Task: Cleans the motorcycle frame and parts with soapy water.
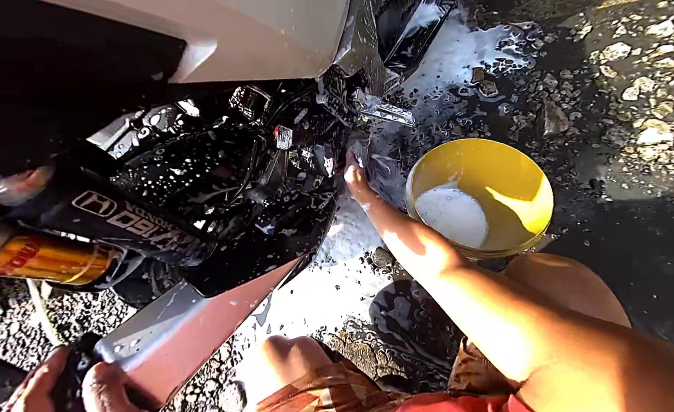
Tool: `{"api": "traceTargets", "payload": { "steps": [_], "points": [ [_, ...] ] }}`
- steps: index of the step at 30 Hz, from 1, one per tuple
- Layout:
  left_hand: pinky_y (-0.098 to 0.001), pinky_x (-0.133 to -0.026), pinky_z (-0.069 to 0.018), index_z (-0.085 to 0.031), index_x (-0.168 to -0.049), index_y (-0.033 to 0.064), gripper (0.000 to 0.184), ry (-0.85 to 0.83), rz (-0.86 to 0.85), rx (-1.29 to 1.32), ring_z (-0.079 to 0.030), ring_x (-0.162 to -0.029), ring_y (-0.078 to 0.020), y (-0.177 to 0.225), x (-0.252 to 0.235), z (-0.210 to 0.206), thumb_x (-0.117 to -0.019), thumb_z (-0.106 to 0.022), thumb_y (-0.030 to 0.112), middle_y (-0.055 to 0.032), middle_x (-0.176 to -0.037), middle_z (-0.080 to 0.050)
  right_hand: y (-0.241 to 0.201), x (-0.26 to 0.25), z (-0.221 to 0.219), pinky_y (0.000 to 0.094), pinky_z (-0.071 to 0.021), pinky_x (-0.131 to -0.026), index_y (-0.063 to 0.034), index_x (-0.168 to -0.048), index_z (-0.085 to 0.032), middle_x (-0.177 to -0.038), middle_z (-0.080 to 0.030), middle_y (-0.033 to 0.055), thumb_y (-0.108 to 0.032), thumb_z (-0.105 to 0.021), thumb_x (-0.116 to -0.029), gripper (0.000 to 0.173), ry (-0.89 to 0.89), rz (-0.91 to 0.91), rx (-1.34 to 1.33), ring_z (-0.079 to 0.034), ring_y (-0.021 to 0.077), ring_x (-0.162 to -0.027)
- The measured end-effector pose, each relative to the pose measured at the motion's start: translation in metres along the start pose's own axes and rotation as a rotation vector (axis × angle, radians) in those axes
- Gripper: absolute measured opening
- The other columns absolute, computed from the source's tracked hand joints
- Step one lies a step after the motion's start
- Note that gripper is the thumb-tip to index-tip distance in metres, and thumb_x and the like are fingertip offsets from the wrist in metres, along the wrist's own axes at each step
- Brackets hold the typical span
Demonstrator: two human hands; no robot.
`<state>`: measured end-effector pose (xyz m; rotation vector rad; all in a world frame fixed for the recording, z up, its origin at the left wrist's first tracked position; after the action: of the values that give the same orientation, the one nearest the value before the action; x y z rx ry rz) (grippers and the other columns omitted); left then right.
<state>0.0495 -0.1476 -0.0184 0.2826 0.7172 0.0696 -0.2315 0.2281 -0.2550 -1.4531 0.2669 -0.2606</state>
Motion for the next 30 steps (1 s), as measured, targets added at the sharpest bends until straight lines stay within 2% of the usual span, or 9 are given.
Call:
{"api": "traceTargets", "payload": {
  "steps": [3,7,11,17,20,23,25,27,30],
  "points": [
    [-0.0418,-0.118,-0.0399,-0.06,-0.131,-0.0097,0.047,-0.005,0.043,0.002,-0.055,-0.134,-0.0325,0.001,0.005,0.0,-0.1039,-0.054,0.028,-0.0266,-0.136,-0.061,-0.003,0.008,-0.008,0.0429,-0.027,-0.125,0.0071,-0.152,-0.039,-0.156,-0.041,0.0264,-0.023,-0.028,-0.1116,0.051,0.082,0.01,-0.038,-0.036,0.0315,-0.149],
    [-0.0434,-0.118,-0.0384,-0.062,-0.129,-0.0095,0.047,0.027,0.008,-0.003,-0.055,-0.134,-0.0346,0.002,0.002,0.0,-0.1031,-0.055,0.029,-0.0271,-0.135,-0.062,0.01,0.055,-0.004,0.0547,-0.0282,-0.122,-0.0078,-0.161,-0.028,-0.166,-0.029,0.0178,-0.051,-0.023,-0.1103,0.067,-0.069,-0.235,-0.279,-0.029,0.0312,-0.153],
    [-0.0435,-0.116,-0.042,-0.064,-0.13,-0.005,0.047,0.034,0.017,0.0,-0.058,-0.131,-0.0313,-0.006,0.003,-0.002,-0.1029,-0.056,0.032,-0.0239,-0.134,-0.063,0.028,0.042,-0.027,0.0459,-0.0559,-0.091,-0.018,-0.138,-0.055,-0.124,-0.067,0.0062,-0.058,-0.03,-0.1068,0.057,-0.204,-0.53,-0.789,-0.065,0.0194,-0.111],
    [-0.0445,-0.115,-0.0428,-0.063,-0.129,-0.0078,0.047,0.037,0.007,0.015,-0.058,-0.13,-0.0335,-0.006,0.003,0.0,-0.1031,-0.055,0.03,-0.0258,-0.132,-0.064,0.055,0.081,-0.051,0.0408,-0.0578,-0.082,-0.0265,-0.128,-0.059,-0.111,-0.07,-0.0002,-0.07,-0.02,-0.1023,0.063,-0.26,-0.594,-1.134,-0.067,0.0152,-0.101],
    [-0.0452,-0.116,-0.0422,-0.062,-0.13,-0.0086,0.047,0.036,0.001,0.054,-0.057,-0.132,-0.0343,-0.003,0.002,-0.001,-0.1026,-0.056,0.029,-0.0261,-0.134,-0.062,0.076,0.053,-0.058,0.0473,-0.0577,-0.08,-0.0227,-0.123,-0.061,-0.106,-0.071,0.0038,-0.069,-0.017,-0.1006,0.068,-0.221,-0.65,-1.256,-0.068,0.0199,-0.097],
    [-0.0474,-0.117,-0.0399,-0.061,-0.131,-0.0091,0.049,0.039,-0.03,0.042,-0.056,-0.133,-0.0362,-0.005,0.001,0.001,-0.1018,-0.055,0.029,-0.0268,-0.135,-0.062,0.076,0.013,-0.072,0.0498,-0.0561,-0.091,-0.0171,-0.139,-0.054,-0.123,-0.068,0.0075,-0.065,-0.019,-0.1034,0.069,-0.063,-0.505,-1.279,-0.065,0.0212,-0.113],
    [-0.0471,-0.118,-0.0391,-0.06,-0.131,-0.0099,0.05,0.036,-0.02,0.041,-0.054,-0.134,-0.0371,-0.004,0.001,0.0,-0.1025,-0.054,0.03,-0.0276,-0.136,-0.061,0.055,0.027,-0.067,0.0424,-0.0555,-0.095,-0.0171,-0.14,-0.052,-0.125,-0.066,0.0048,-0.055,-0.016,-0.1079,0.061,-0.097,-0.467,-1.148,-0.063,0.0154,-0.115],
    [-0.0468,-0.118,-0.0391,-0.06,-0.131,-0.0103,0.05,0.045,-0.024,0.044,-0.055,-0.134,-0.0367,-0.003,0.001,0.0,-0.1022,-0.054,0.03,-0.0278,-0.136,-0.061,-0.018,0.057,-0.05,0.038,-0.0491,-0.099,-0.0133,-0.131,-0.06,-0.116,-0.067,0.0071,-0.033,-0.022,-0.1135,0.046,-0.017,-0.856,-0.922,-0.062,0.0146,-0.107],
    [-0.0471,-0.117,-0.0397,-0.061,-0.131,-0.0096,0.05,0.036,-0.037,0.058,-0.055,-0.133,-0.0363,-0.002,0.003,0.003,-0.1016,-0.055,0.03,-0.0274,-0.135,-0.061,0.065,0.101,-0.072,0.0349,-0.0546,-0.092,-0.0065,-0.139,-0.048,-0.121,-0.064,0.0102,-0.04,-0.018,-0.1123,0.053,-0.329,-0.431,-1.11,-0.062,0.0147,-0.108]
  ]
}}
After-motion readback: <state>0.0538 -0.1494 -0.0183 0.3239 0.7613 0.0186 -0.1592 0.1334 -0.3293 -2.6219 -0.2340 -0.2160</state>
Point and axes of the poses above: each hand's wrist, its own x-axis away from the middle knuckle, its own z-axis out of the back of the hand, y = z × x, the point moved 1 cm from there along -x, towards the middle knuckle
